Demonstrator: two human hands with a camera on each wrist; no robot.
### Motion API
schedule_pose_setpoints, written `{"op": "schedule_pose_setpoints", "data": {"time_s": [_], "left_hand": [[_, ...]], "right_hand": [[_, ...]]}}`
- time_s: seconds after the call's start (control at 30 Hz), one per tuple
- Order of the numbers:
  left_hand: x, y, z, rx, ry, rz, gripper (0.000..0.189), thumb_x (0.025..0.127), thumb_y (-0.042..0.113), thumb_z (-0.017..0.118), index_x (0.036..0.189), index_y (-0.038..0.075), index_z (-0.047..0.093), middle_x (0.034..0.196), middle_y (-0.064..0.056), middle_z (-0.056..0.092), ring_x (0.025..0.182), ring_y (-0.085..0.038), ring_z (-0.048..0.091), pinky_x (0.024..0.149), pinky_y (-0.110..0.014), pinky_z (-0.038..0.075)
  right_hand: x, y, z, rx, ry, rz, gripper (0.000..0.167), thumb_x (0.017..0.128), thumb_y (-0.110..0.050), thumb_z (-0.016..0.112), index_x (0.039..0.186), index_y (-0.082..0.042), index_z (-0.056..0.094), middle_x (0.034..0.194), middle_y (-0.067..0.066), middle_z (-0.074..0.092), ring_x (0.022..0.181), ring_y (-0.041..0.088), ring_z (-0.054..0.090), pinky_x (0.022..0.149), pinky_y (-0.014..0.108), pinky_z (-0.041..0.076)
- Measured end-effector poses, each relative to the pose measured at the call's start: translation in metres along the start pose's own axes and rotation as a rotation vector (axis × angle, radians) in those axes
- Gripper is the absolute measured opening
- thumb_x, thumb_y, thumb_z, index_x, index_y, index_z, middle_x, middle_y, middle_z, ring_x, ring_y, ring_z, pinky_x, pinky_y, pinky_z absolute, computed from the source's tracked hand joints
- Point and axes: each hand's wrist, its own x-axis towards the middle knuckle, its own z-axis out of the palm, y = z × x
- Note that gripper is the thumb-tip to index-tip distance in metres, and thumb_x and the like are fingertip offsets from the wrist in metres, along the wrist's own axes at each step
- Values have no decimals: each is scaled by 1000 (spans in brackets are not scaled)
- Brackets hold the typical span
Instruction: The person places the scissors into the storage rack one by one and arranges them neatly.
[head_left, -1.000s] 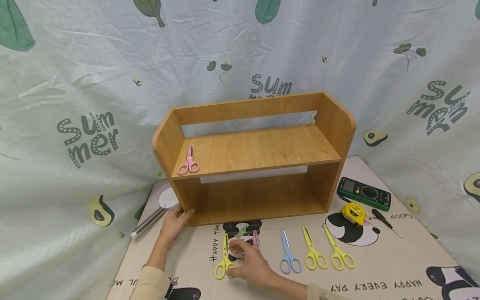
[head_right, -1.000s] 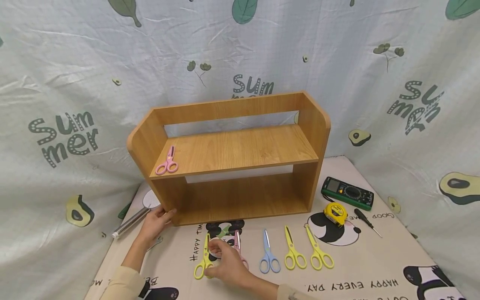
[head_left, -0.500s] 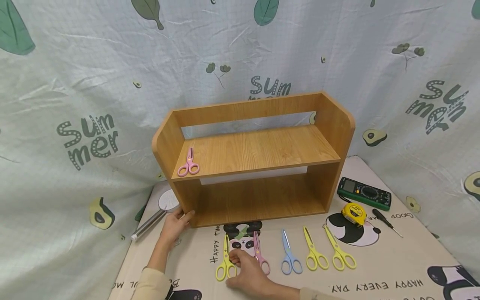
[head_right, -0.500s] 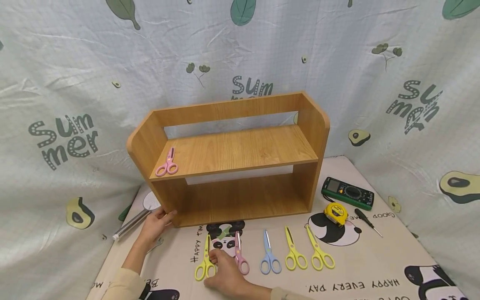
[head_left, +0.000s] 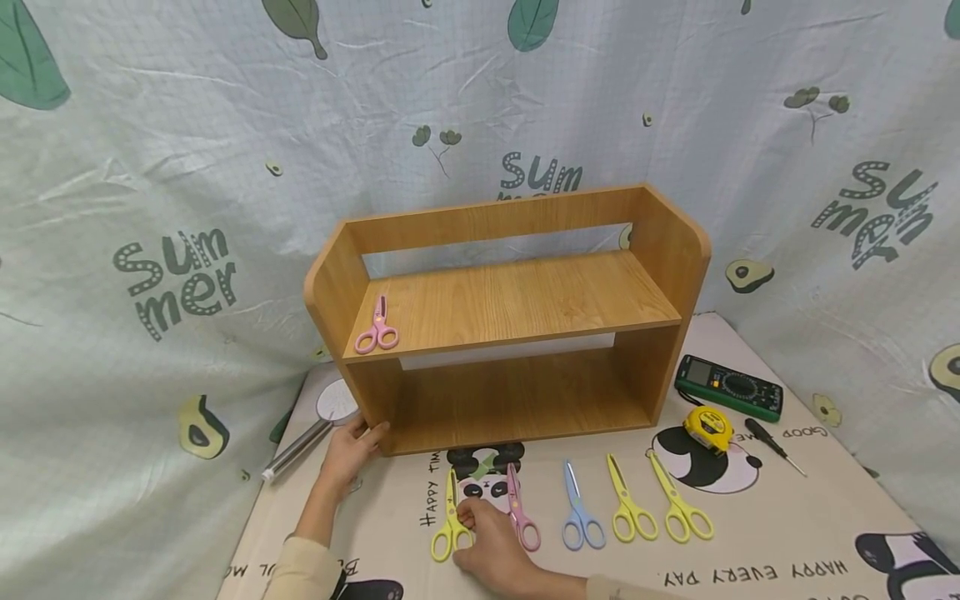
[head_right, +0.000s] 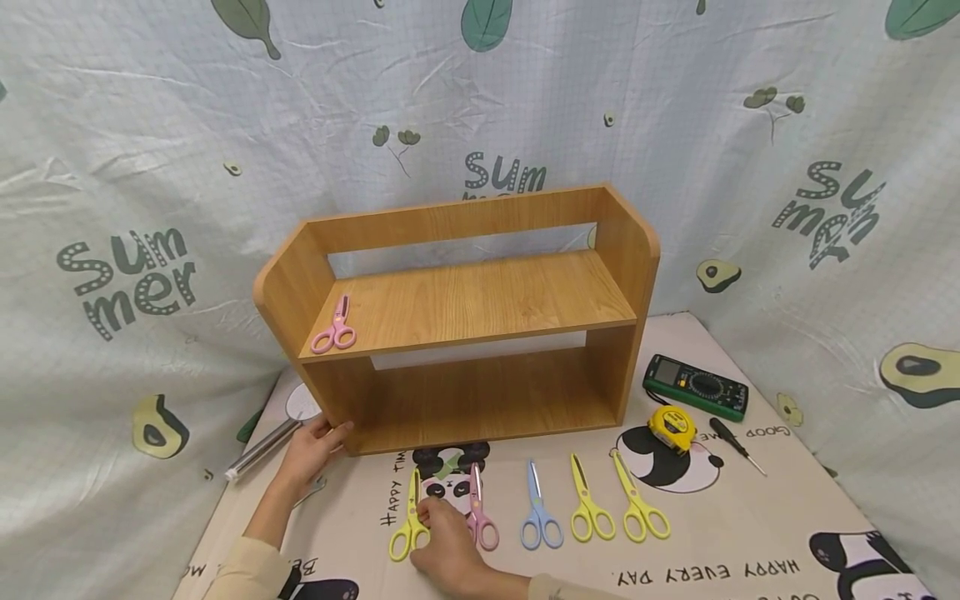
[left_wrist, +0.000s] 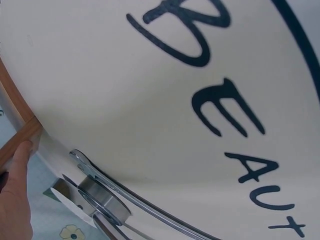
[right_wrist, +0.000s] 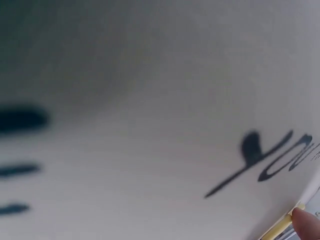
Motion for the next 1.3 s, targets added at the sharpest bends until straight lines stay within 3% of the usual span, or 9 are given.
{"op": "schedule_pose_setpoints", "data": {"time_s": [0.47, 0.87, 1.3], "left_hand": [[-3, -2, -3, -5, -6, -29, 67, 106, 12, 58, 161, -8, 25, 164, -34, 31, 149, -49, 37, 117, -57, 44], [-2, -1, -3, -10, -8, -18, 67, 105, 11, 58, 161, -7, 25, 163, -35, 33, 148, -50, 39, 117, -58, 44], [-1, -1, -1, 0, -9, -3, 66, 105, 13, 59, 160, -7, 28, 162, -33, 35, 147, -49, 42, 116, -57, 45]], "right_hand": [[5, -5, 5, -4, 13, 12, 50, 54, 14, 71, 101, -1, 63, 91, 1, 60, 83, 6, 51, 73, 22, 50], [9, -11, 10, -82, 55, 29, 51, 48, 9, 78, 96, -1, 63, 90, 2, 61, 83, 12, 50, 72, 24, 49], [13, -17, 11, -152, 74, 71, 45, 50, 8, 78, 90, -2, 61, 87, 1, 55, 82, 19, 49, 68, 27, 47]]}}
